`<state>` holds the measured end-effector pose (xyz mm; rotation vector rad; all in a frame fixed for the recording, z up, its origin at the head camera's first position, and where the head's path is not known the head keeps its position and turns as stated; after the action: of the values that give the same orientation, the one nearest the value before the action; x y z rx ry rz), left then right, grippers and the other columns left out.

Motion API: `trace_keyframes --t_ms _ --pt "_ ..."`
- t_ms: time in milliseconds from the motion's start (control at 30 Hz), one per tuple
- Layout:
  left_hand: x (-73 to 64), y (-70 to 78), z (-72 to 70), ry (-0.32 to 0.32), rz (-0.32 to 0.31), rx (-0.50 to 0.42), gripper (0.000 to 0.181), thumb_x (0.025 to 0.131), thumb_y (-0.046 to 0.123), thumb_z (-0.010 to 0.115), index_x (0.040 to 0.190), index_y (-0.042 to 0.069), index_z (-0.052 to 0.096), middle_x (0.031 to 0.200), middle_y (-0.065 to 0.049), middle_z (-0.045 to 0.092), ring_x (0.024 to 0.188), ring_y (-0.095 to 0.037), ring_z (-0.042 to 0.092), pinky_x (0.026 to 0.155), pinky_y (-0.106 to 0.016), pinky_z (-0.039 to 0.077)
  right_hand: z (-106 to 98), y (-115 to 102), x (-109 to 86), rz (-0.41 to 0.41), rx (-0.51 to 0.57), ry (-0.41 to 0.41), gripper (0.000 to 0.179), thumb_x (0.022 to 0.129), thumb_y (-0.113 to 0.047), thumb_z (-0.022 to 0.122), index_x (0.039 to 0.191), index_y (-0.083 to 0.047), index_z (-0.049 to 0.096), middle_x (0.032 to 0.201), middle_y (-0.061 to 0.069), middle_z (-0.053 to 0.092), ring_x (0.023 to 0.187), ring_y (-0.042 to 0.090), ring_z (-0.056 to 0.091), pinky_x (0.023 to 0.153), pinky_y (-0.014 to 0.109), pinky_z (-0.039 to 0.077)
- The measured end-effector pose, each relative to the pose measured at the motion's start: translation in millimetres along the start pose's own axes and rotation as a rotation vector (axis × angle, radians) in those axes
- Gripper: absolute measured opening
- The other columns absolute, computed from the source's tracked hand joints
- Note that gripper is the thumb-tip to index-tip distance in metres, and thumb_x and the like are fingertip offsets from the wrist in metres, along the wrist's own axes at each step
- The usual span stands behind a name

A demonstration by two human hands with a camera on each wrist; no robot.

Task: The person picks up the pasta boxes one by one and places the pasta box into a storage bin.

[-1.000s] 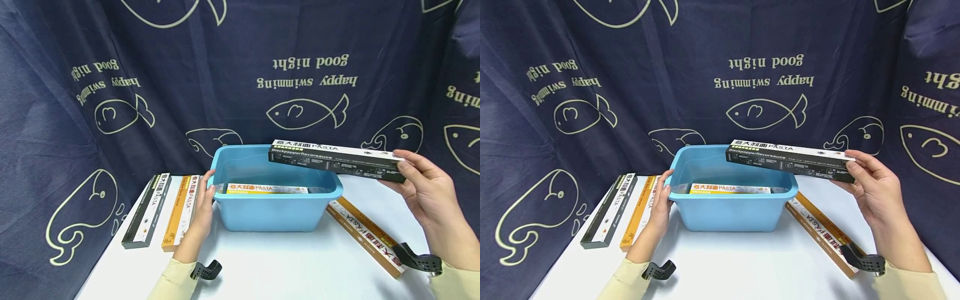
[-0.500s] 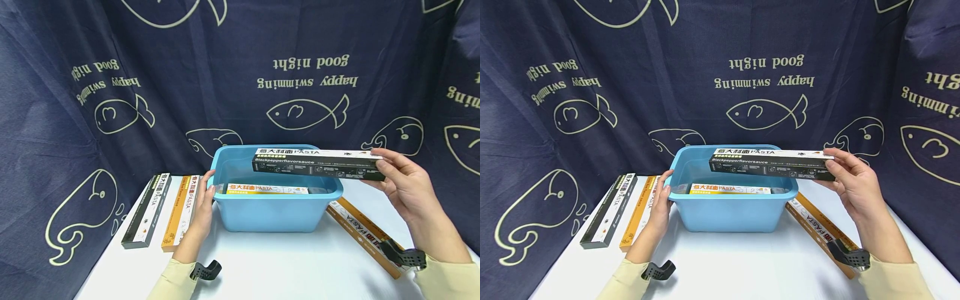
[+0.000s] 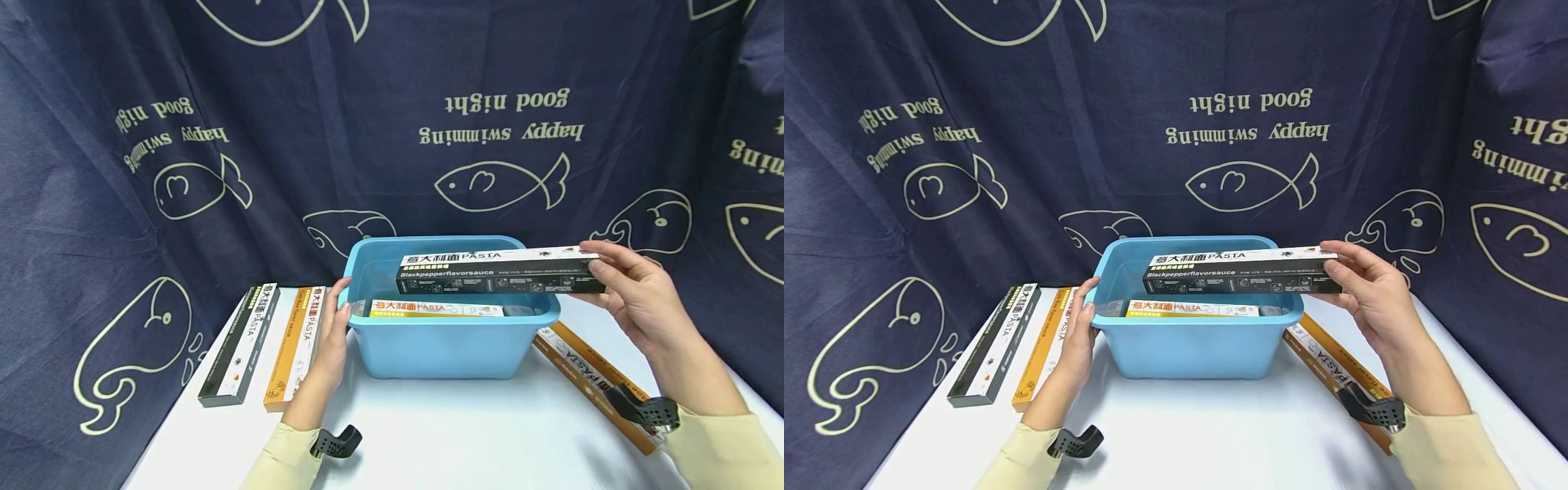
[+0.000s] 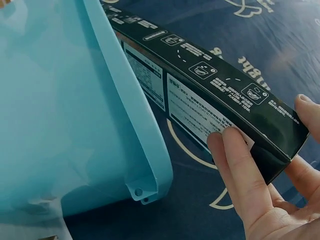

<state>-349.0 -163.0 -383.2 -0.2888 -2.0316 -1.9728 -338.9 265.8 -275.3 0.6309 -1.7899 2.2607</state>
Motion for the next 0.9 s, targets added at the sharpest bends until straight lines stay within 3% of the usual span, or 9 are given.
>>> trace_keyframes --t_ms 400,900 --pt "0.3 -1.1 -0.7 -0.009 0.002 -0.006 0.051 0.099 0.040 0.038 0.150 0.037 0.036 0.162 0.005 0.020 0.148 -0.026 0.024 0.119 -0.065 0.016 16.3 11.4 6.2 0.070 -0.106 -0.025 0.038 0.098 0.002 0.056 0.135 -0.004 0.059 0.120 0.000 0.062 0.100 0.012 0.067 0.075 0.030 0.061" --pt "-0.8 0.6 -0.5 -0.006 0.008 -0.001 0.050 0.100 0.039 0.037 0.149 0.036 0.037 0.161 0.004 0.022 0.148 -0.026 0.023 0.119 -0.064 0.016 37.2 17.0 16.3 0.132 -0.153 -0.098 0.036 0.097 -0.004 0.061 0.133 -0.006 0.061 0.116 0.000 0.060 0.096 0.009 0.068 0.075 0.031 0.060"
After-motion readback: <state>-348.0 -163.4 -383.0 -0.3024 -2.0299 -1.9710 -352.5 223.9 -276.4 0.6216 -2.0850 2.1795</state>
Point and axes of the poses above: each hand's wrist, its own x-axis towards the middle knuckle, its own z-axis out of the palm, y = z × x, the point moved 9 cm from there along x, towards the middle knuckle
